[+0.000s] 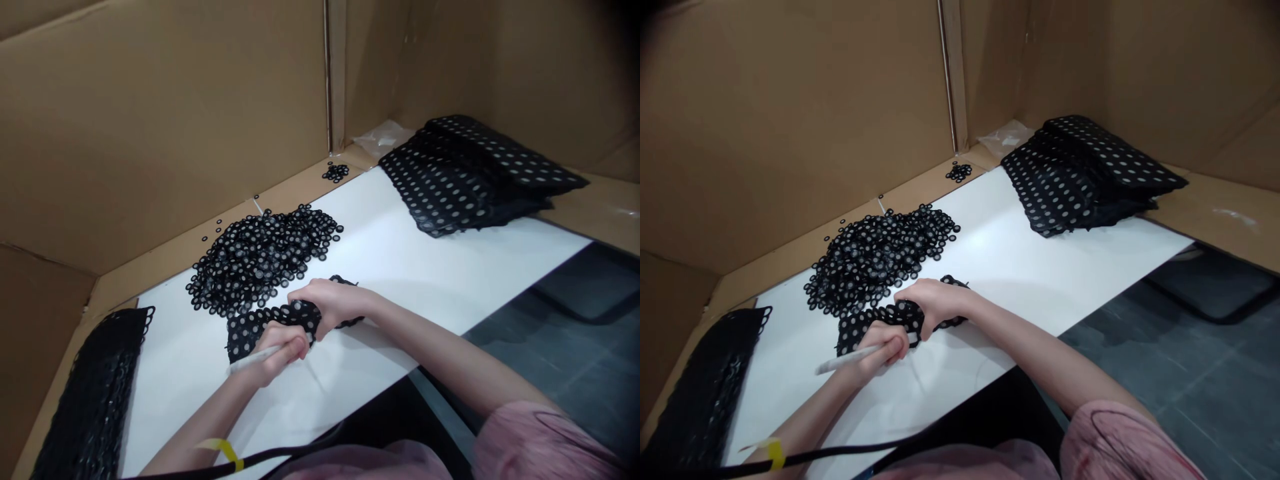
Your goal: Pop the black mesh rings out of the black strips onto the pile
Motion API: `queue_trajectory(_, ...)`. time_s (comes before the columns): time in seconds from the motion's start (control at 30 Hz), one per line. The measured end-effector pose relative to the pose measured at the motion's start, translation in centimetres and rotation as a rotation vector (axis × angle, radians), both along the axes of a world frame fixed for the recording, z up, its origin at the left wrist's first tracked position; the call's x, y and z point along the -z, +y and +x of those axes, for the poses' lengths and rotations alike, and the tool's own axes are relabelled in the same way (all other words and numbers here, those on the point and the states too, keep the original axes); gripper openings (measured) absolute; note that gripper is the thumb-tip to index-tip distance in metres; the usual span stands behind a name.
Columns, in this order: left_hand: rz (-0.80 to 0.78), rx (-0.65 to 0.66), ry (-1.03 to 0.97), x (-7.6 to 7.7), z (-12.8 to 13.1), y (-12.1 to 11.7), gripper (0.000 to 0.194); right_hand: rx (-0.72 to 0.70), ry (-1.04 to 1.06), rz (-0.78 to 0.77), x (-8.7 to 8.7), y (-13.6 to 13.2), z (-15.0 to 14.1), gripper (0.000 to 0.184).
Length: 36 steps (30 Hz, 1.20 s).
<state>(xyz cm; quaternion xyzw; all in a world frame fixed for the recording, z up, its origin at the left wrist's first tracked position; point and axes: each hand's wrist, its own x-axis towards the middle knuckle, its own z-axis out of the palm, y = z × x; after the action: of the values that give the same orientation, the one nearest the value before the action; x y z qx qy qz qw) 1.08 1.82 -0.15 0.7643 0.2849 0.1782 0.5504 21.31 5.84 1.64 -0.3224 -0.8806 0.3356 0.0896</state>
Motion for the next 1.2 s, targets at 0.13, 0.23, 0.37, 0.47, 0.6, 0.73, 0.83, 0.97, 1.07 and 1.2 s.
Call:
queue_trajectory(0.13, -0.017, 0.056, 0.052, -0.6, 0.3, 0.0, 0.043, 0.001, 0.012, -0.011, -0.1, 0.0, 0.0, 0.048)
queue_trajectory(0.23, -0.020, 0.036, 0.019, -0.5, 0.2, 0.0, 0.043, -0.002, 0.019, -0.015, 0.0, 0.0, 0.1, 0.048)
queue_trajectory(0.37, -0.060, -0.029, -0.069, 0.3, -0.1, 0.0, 0.045, -0.005, 0.022, -0.019, 0.0, 0.2, 0.1, 0.048)
queue_trajectory(0.47, -0.065, -0.011, -0.064, 0.4, -0.2, 0.0, 0.045, 0.000, 0.010, -0.017, 0.0, 0.2, 0.1, 0.048)
queue_trajectory(0.6, -0.035, 0.063, -0.003, -0.5, 0.1, 0.0, 0.043, -0.001, 0.014, -0.020, 0.0, 0.1, 0.1, 0.048)
queue_trajectory(0.73, 0.002, 0.128, 0.065, -1.1, 0.3, 0.0, 0.042, 0.006, 0.019, -0.019, 0.1, 0.1, 0.0, 0.047)
queue_trajectory(0.83, -0.024, 0.070, 0.000, -0.5, 0.1, 0.0, 0.043, 0.009, 0.009, -0.017, 0.1, 0.1, 0.1, 0.049)
queue_trajectory(0.97, -0.095, 0.044, -0.061, 0.3, 0.0, 0.0, 0.044, 0.010, 0.003, -0.013, 0.1, 0.2, 0.2, 0.049)
queue_trajectory(1.07, -0.119, 0.040, -0.063, 0.4, 0.0, 0.0, 0.045, 0.022, 0.003, -0.014, 0.1, 0.1, 0.2, 0.049)
queue_trajectory(1.2, -0.232, -0.086, -0.182, 1.0, -0.2, 0.4, 0.047, 0.043, -0.031, -0.003, 0.0, 0.2, 0.2, 0.055)
